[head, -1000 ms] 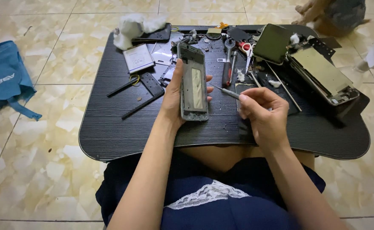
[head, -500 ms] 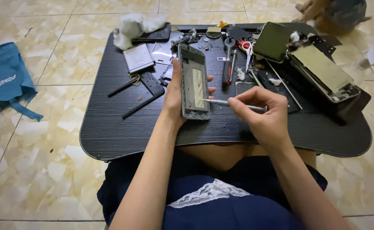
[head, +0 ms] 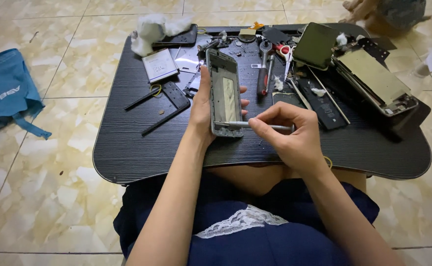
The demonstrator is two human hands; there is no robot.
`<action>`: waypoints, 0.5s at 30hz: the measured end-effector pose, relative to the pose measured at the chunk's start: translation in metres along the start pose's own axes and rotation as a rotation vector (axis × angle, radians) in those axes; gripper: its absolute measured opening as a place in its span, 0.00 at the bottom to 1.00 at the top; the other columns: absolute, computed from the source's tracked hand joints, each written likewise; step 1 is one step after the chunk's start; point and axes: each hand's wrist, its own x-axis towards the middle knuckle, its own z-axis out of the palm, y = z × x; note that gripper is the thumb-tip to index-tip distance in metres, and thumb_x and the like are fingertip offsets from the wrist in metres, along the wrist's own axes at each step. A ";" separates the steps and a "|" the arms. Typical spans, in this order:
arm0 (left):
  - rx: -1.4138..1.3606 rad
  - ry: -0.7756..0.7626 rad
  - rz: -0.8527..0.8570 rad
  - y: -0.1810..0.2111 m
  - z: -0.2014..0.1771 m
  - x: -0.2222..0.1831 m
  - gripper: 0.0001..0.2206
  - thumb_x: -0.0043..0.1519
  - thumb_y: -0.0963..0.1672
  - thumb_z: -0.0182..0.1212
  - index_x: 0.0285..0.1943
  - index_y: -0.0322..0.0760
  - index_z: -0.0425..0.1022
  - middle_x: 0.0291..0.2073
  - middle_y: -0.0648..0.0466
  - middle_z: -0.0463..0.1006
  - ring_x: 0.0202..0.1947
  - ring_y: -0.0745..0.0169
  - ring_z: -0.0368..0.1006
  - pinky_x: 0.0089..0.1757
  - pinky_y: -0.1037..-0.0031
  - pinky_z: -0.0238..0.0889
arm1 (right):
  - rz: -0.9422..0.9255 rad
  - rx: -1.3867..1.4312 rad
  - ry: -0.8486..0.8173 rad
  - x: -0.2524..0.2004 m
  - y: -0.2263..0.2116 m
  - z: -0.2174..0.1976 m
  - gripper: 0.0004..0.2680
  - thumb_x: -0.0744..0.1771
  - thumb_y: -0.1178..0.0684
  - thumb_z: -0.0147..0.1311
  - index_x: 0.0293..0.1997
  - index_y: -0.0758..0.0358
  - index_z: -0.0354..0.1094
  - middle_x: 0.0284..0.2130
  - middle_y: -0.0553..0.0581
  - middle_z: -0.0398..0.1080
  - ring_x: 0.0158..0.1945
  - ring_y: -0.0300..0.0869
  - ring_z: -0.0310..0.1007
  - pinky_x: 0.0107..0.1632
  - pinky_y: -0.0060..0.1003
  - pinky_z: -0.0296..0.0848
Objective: Using a precision tool to manipulate and repair the internal chassis of a mobile phone.
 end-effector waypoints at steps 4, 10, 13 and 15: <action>0.013 0.016 0.008 0.002 0.003 -0.003 0.44 0.57 0.65 0.47 0.65 0.24 0.64 0.44 0.35 0.79 0.35 0.48 0.82 0.35 0.62 0.83 | -0.019 -0.026 -0.010 0.001 -0.004 0.000 0.03 0.63 0.61 0.67 0.37 0.64 0.79 0.24 0.61 0.77 0.31 0.39 0.77 0.33 0.34 0.78; 0.016 0.028 0.023 0.001 0.003 -0.003 0.43 0.57 0.65 0.48 0.64 0.23 0.65 0.43 0.34 0.79 0.34 0.46 0.82 0.34 0.60 0.82 | -0.033 -0.048 -0.020 0.001 -0.004 -0.001 0.03 0.63 0.61 0.67 0.37 0.65 0.79 0.25 0.62 0.78 0.32 0.41 0.78 0.33 0.35 0.78; 0.014 0.037 0.013 0.002 0.004 -0.003 0.41 0.58 0.64 0.48 0.63 0.24 0.66 0.42 0.34 0.80 0.32 0.47 0.82 0.33 0.60 0.82 | -0.019 -0.034 -0.030 0.000 -0.003 -0.003 0.03 0.63 0.61 0.66 0.37 0.65 0.79 0.25 0.62 0.78 0.32 0.43 0.79 0.33 0.36 0.78; 0.007 0.032 0.015 0.002 0.004 -0.003 0.41 0.58 0.64 0.49 0.63 0.24 0.66 0.42 0.34 0.80 0.32 0.47 0.82 0.33 0.60 0.82 | -0.029 -0.044 -0.025 0.000 -0.005 -0.003 0.03 0.63 0.61 0.66 0.37 0.65 0.78 0.24 0.61 0.77 0.32 0.41 0.78 0.33 0.33 0.76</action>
